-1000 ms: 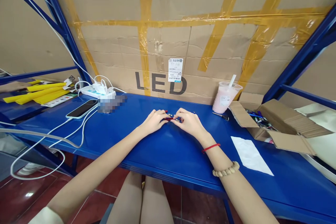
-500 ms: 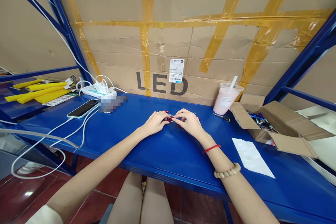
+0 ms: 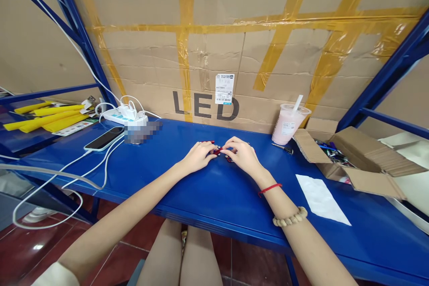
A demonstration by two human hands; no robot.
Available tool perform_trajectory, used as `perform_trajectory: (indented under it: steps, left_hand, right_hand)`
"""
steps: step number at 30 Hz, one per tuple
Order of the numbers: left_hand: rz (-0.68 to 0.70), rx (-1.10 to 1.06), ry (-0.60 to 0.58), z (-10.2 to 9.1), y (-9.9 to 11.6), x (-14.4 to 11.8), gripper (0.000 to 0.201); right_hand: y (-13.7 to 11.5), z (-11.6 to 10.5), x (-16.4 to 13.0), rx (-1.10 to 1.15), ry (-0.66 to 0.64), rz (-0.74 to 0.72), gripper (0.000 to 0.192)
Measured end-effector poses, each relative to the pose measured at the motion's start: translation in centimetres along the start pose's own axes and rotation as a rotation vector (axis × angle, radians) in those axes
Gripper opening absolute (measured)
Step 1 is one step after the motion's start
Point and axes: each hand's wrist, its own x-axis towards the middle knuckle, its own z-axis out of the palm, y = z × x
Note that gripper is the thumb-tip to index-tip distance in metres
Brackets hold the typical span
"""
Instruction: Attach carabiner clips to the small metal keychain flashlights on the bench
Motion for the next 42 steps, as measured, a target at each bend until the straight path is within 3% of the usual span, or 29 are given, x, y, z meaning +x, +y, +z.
perform_trajectory:
  steps: [12,15,24,34,38,42]
  left_hand:
    - [-0.047,-0.010,-0.041,-1.1,0.2,-0.1,0.021]
    - [-0.048,-0.002,-0.059,-1.2,0.2,-0.1,0.022]
    - [0.011,0.004,-0.093,-0.6,0.0,-0.1,0.019]
    - [0.034,-0.044,-0.098,-0.3,-0.4,-0.1,0.018]
    - [0.044,-0.082,-0.048,-1.9,0.1,0.1,0.024]
    - [0.025,-0.133,0.130,-5.3,3.2,-2.3,0.028]
  right_hand:
    - [-0.7,-0.4,0.0,-0.053,0.068,0.031,0.024]
    - [-0.6,-0.3,0.0,-0.058,0.024,0.017,0.029]
    - [-0.6,-0.4,-0.3,-0.130,-0.153,-0.021,0.013]
    - [-0.4,-0.2,-0.2,-0.144,-0.214,-0.012,0.011]
    - [-0.7,-0.6,-0.3,-0.114,-0.196,-0.030,0.012]
    - [-0.9,-1.6,-0.3,-0.075,-0.091,-0.041,0.016]
